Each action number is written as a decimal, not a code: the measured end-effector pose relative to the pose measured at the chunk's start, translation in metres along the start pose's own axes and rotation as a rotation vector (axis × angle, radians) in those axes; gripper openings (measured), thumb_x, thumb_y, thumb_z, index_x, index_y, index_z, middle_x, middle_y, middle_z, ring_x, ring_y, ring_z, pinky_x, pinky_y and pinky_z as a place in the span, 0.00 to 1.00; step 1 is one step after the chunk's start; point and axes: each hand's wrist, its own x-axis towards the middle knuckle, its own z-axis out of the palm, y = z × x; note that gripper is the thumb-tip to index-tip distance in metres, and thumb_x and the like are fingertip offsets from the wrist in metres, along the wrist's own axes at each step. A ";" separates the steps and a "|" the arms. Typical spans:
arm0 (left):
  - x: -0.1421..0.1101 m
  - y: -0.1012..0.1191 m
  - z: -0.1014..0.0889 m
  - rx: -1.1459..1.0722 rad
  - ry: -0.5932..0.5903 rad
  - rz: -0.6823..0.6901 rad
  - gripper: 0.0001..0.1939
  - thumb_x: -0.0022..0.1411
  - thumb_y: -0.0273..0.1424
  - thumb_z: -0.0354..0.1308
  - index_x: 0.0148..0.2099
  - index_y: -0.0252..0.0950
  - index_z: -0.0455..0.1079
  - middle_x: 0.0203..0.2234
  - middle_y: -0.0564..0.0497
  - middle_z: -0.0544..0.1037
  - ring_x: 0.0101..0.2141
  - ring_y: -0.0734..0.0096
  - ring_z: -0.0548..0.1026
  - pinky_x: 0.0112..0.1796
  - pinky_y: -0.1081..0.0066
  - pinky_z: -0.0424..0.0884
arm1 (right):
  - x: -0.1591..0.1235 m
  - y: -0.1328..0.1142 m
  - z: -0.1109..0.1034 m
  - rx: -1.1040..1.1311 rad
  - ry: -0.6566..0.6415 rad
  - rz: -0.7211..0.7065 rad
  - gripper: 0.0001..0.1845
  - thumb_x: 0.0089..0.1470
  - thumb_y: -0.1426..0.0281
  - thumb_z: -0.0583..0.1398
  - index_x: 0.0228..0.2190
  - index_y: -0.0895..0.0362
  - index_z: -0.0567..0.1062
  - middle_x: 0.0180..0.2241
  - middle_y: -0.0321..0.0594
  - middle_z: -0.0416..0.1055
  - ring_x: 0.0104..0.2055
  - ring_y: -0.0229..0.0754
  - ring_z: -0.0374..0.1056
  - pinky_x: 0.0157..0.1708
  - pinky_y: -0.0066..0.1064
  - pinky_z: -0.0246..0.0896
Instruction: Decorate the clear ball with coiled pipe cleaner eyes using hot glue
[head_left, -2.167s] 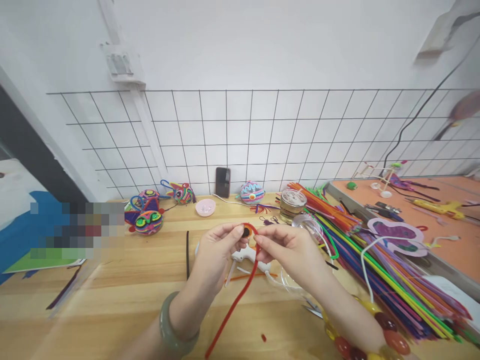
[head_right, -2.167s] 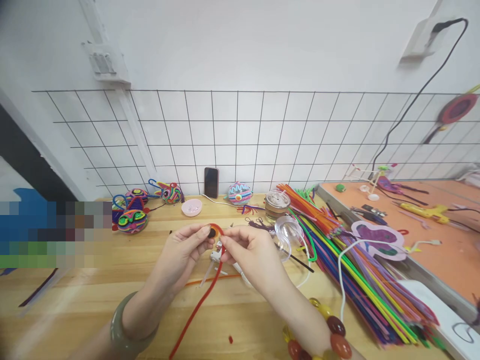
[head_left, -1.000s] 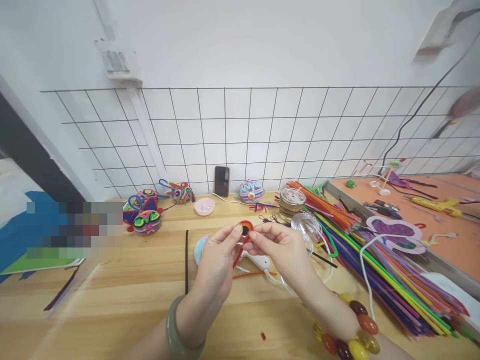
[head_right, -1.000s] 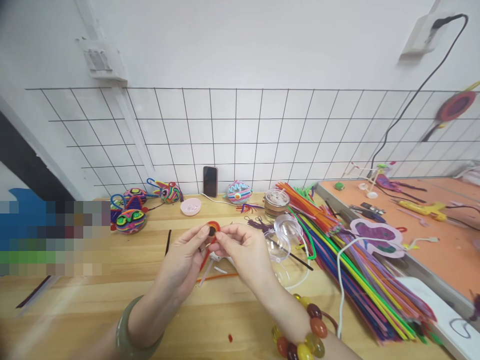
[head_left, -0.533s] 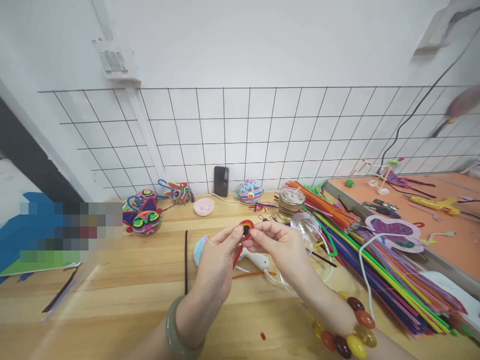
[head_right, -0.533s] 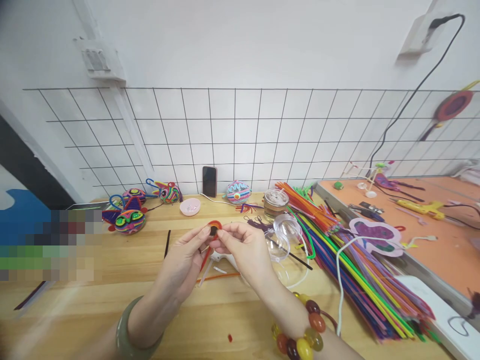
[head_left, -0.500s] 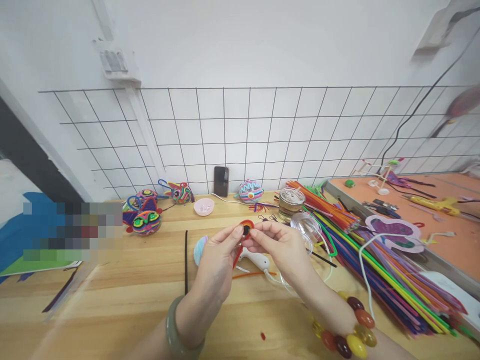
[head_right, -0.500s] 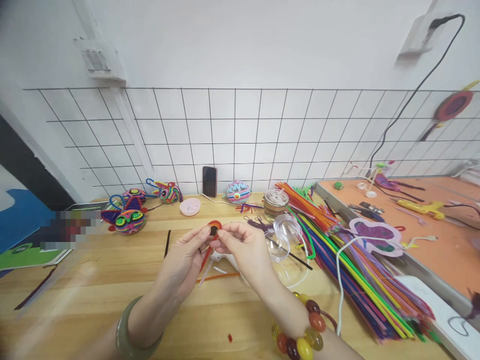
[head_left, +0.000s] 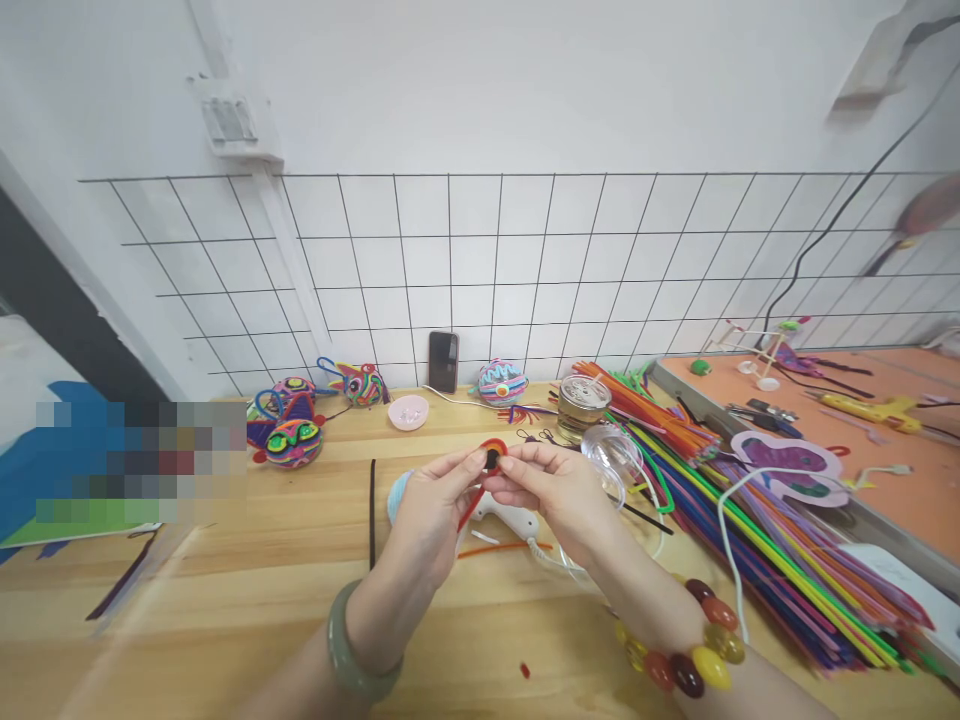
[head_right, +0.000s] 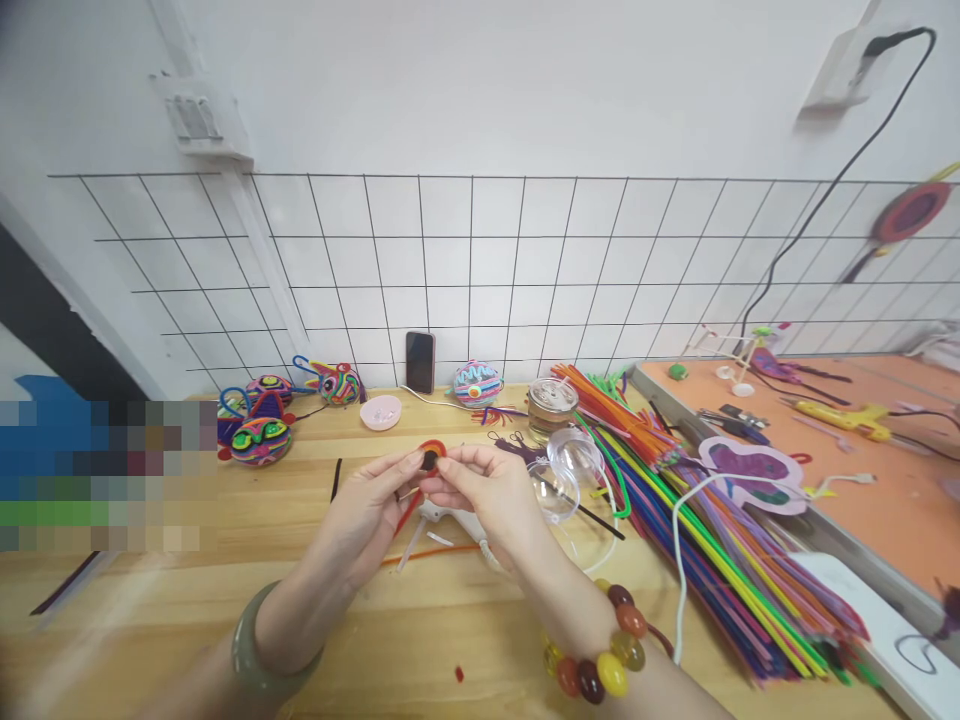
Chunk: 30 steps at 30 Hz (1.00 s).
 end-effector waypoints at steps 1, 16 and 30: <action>0.000 0.001 0.000 0.001 -0.006 -0.002 0.09 0.46 0.29 0.66 0.33 0.30 0.77 0.29 0.44 0.79 0.31 0.69 0.75 0.35 0.72 0.69 | 0.001 0.000 0.000 0.004 -0.005 0.002 0.13 0.40 0.67 0.68 0.29 0.62 0.77 0.28 0.44 0.78 0.29 0.41 0.76 0.31 0.28 0.72; 0.005 0.001 -0.004 0.016 -0.011 -0.023 0.09 0.47 0.28 0.65 0.33 0.29 0.76 0.30 0.42 0.80 0.31 0.70 0.75 0.36 0.72 0.69 | 0.002 0.000 0.000 0.062 -0.025 0.036 0.10 0.40 0.69 0.68 0.27 0.61 0.77 0.26 0.42 0.78 0.28 0.38 0.75 0.31 0.24 0.71; 0.010 0.002 -0.011 0.078 -0.060 -0.056 0.11 0.48 0.31 0.65 0.35 0.30 0.76 0.31 0.42 0.79 0.32 0.68 0.75 0.36 0.72 0.69 | 0.001 0.000 0.001 0.069 -0.021 0.029 0.10 0.40 0.69 0.68 0.26 0.61 0.77 0.27 0.42 0.78 0.29 0.39 0.75 0.32 0.26 0.72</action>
